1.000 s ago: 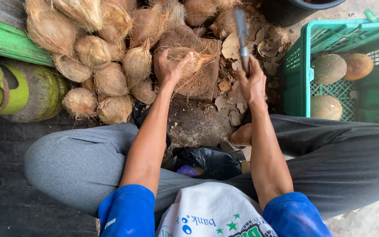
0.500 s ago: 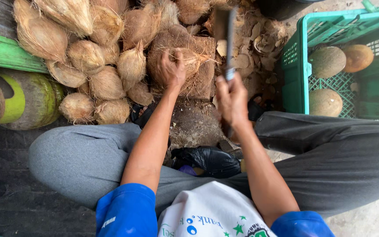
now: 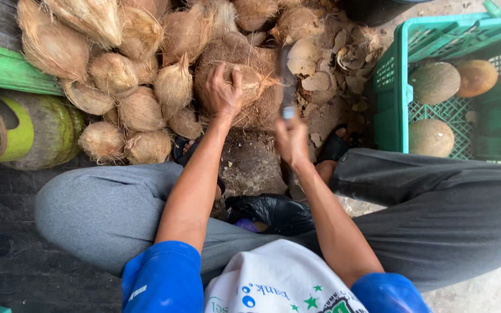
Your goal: The person sits on the ground and uses a machete to trim the fibrous husk off coconuts on a wooden chopping block, rotating each coconut to cut away the husk, then places the trimmed coconut into a green plastic crate.
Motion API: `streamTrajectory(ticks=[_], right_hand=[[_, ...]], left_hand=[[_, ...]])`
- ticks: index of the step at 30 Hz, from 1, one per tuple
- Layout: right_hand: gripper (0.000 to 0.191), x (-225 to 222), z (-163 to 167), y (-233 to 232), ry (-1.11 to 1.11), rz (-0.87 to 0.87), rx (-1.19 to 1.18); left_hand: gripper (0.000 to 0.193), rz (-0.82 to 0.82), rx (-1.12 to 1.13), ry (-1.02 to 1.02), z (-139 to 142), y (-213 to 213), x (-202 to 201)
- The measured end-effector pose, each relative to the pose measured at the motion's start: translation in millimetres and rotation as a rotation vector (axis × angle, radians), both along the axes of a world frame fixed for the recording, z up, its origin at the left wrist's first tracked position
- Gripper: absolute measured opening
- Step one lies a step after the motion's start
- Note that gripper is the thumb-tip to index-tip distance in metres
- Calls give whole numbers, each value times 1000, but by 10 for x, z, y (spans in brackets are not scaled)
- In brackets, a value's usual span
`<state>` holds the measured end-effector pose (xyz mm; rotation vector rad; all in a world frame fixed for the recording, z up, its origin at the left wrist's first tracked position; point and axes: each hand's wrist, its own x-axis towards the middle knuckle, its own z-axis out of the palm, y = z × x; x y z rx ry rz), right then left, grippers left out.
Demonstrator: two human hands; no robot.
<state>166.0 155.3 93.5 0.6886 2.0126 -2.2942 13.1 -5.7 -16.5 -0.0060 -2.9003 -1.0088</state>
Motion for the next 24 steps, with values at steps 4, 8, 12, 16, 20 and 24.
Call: streamTrajectory(ticks=[4, 8, 12, 16, 20, 24], right_hand=[[44, 3, -2, 126, -211, 205, 197], [32, -34, 174, 371, 204, -128, -23], [32, -58, 65, 53, 235, -239, 135], [37, 12, -116, -96, -203, 171, 349], [37, -27, -33, 295, 28, -3, 67], [41, -101, 9, 215, 304, -237, -103]], left_hand=[[63, -21, -30, 144, 32, -31, 0], [63, -29, -26, 75, 0, -46, 8], [64, -30, -27, 117, -16, -24, 53], [63, -27, -30, 90, 8, -14, 83], [60, -31, -31, 117, -25, -27, 71], [59, -3, -21, 29, -59, -51, 46]])
